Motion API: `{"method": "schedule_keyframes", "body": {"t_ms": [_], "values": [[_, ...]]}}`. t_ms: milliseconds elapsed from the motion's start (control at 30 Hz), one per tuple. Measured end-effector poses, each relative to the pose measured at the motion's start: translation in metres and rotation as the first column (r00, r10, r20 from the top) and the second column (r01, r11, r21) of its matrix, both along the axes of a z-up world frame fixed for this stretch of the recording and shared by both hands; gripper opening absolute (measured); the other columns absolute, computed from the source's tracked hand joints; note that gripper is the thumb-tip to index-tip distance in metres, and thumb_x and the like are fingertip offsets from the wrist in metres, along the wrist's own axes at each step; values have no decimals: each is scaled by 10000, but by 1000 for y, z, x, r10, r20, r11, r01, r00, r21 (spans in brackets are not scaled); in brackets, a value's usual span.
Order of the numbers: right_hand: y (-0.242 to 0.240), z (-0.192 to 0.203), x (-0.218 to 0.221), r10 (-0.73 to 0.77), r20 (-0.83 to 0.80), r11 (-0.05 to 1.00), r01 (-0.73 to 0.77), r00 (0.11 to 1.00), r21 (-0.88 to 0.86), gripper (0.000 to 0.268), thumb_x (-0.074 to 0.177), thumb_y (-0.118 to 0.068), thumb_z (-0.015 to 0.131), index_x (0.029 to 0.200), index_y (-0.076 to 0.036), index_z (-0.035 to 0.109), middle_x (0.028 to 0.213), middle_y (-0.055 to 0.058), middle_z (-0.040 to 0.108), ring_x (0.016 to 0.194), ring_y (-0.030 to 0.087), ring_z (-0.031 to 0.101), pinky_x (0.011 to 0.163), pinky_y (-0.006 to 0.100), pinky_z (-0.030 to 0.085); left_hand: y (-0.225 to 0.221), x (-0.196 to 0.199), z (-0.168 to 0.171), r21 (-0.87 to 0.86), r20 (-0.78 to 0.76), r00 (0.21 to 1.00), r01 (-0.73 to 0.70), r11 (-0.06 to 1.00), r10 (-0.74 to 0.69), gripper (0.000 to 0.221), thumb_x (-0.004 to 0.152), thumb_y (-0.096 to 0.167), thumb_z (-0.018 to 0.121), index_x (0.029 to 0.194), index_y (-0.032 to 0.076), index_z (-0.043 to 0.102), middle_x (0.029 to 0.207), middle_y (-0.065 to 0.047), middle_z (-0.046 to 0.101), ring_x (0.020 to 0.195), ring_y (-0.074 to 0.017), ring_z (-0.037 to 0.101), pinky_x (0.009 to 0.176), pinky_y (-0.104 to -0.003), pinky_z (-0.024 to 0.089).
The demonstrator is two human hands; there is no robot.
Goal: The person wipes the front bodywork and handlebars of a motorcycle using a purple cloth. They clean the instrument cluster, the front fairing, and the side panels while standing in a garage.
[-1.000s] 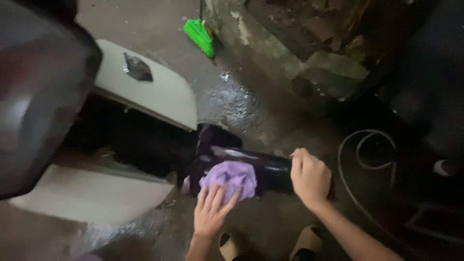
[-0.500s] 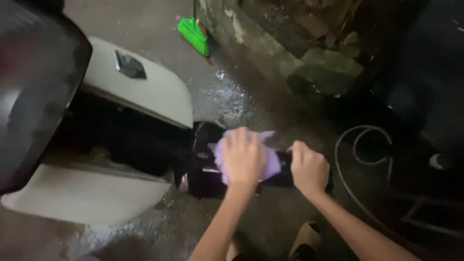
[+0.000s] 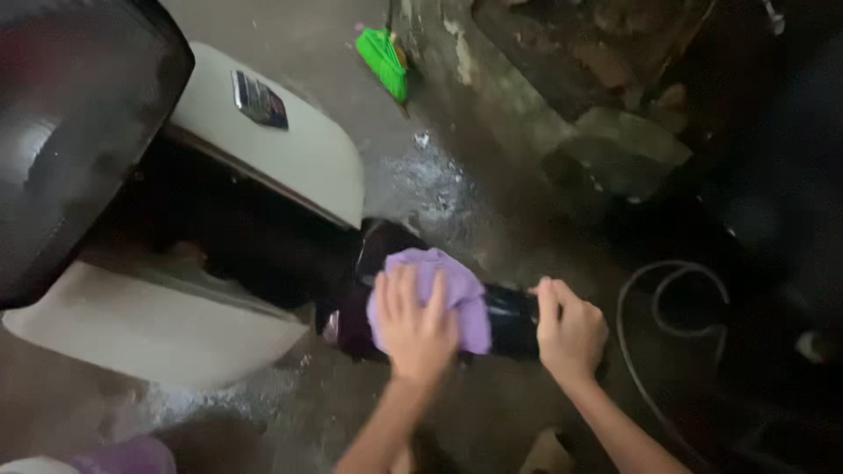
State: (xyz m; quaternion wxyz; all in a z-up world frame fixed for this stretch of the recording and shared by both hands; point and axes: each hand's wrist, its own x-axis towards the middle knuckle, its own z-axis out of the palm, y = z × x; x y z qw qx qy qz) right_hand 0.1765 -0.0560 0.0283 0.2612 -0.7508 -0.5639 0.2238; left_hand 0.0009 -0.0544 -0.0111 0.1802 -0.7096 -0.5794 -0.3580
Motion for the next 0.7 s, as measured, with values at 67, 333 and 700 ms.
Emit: {"method": "schedule_keyframes", "body": {"t_ms": [67,333,700], "values": [[13,-11,8,29,-26,997,-27,999,70,451,965,-311,336,733,-83,648,461,125,564,410,245,551,402,314,400,14,30,0,-19,27,999,44,999,-43,379,656,160,619,1028,129,552,1069,-183,512,1072,-384,503,930,-536,370],[1,-8,10,-207,-406,943,292,890,159,405,941,-374,348,1156,-55,475,1047,281,521,985,454,498,852,511,359,26,98,19,-283,174,865,502,817,-471,413,691,209,547,1091,107,567,1144,-125,484,993,-313,530,898,-477,389],[-10,4,-47,194,367,929,-291,910,229,592,723,-571,596,1196,-217,569,1157,116,512,1153,408,407,838,601,347,2,-33,40,-616,-64,887,326,717,-458,449,906,207,372,1334,74,367,1301,-93,421,1259,-261,335,1052,-421,229]]}}
